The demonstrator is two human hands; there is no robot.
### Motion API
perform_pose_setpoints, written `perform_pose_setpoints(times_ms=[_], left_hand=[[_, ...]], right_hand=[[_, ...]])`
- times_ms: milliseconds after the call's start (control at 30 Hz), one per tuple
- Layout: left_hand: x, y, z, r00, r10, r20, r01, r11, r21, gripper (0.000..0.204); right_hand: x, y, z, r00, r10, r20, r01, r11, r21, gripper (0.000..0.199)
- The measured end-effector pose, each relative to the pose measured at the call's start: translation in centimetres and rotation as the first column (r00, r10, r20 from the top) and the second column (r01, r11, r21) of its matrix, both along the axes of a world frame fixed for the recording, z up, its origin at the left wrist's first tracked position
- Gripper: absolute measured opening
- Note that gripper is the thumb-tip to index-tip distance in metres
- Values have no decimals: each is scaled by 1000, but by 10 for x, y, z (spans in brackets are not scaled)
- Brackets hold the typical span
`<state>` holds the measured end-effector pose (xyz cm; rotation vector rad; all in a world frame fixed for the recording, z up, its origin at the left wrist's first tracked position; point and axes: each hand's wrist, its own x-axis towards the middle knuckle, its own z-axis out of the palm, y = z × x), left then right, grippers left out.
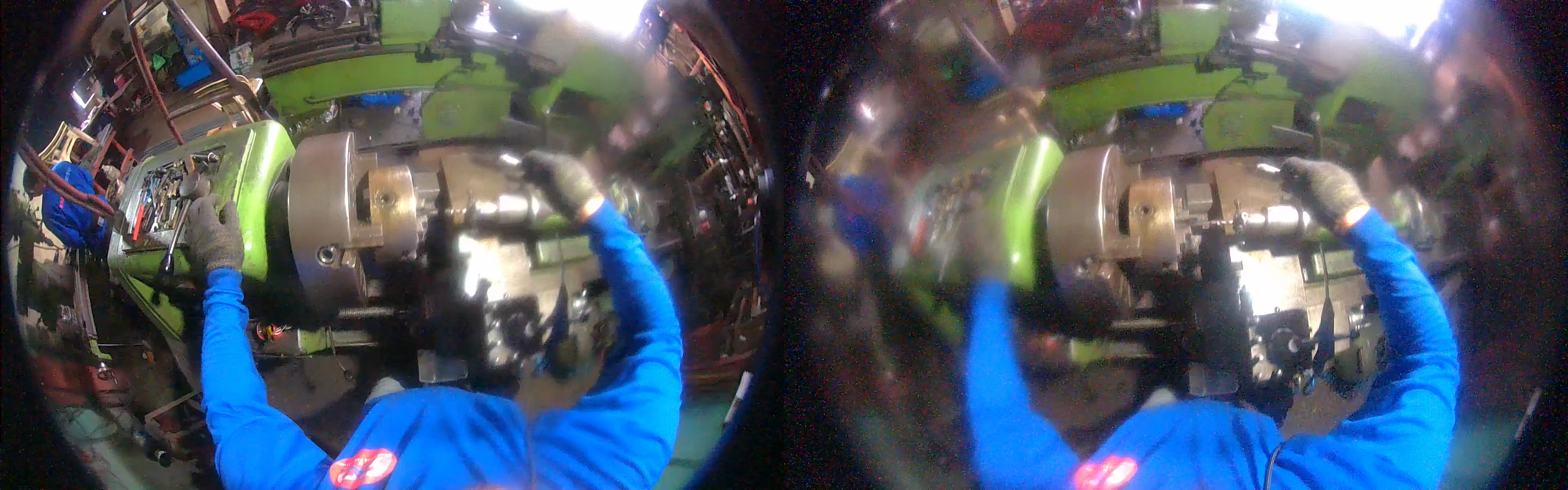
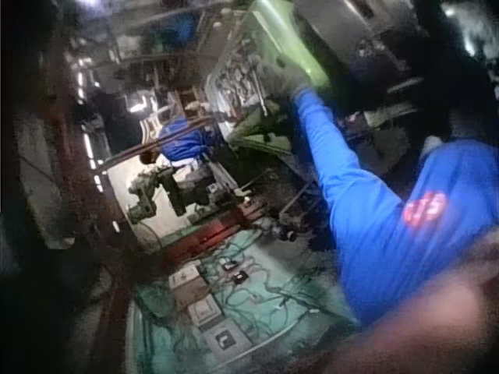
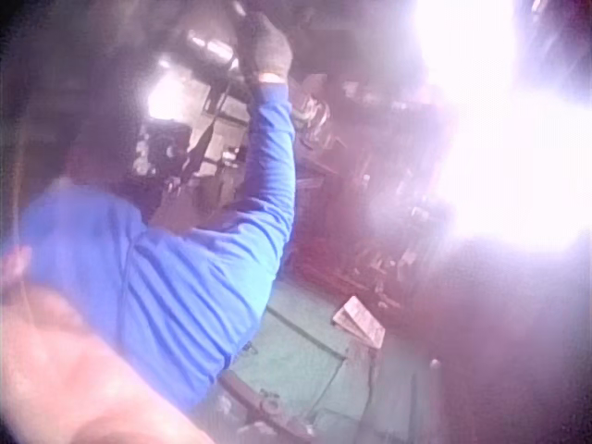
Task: The person operates a green industrial lathe, using gloved hands to adjust the chuck and spindle components. The operator repeatedly rotates the chuck by hand and manipulates the tool post and tailstock area, performing manual adjustments to the machine's setup.
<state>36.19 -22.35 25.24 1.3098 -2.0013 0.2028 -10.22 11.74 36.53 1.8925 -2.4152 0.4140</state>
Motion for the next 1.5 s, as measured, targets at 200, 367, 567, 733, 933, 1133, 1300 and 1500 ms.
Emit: perform_pose_setpoints(times_ms=[200,367,567,733,933,1133,1300,1500], left_hand=[[5,54,9,924,-319,-210,220,893,-392,22],[-5,186,-46,625,-579,-524,630,770,-100,18],[-85,295,-88,259,-605,-753,965,188,180,20],[-96,313,-82,420,-104,-902,907,16,420,35],[-116,332,-53,410,-33,-911,912,48,408,26],[-156,340,-41,372,36,-928,926,49,373,23],[-163,327,-35,336,-72,-939,929,191,318,22],[-186,317,-66,535,-230,-813,785,492,377,25]], right_hand=[[121,81,44,991,-134,20,135,975,-175,13],[235,106,-29,674,-299,676,434,900,-35,31],[272,85,-140,744,-361,561,317,931,179,40],[291,87,-165,795,-362,487,349,929,122,52],[287,99,-135,775,-301,556,323,945,61,32],[251,124,-131,880,-205,428,253,966,-59,57],[218,168,-24,835,163,526,81,909,-410,37],[62,194,-17,753,-69,654,555,601,-575,23]])
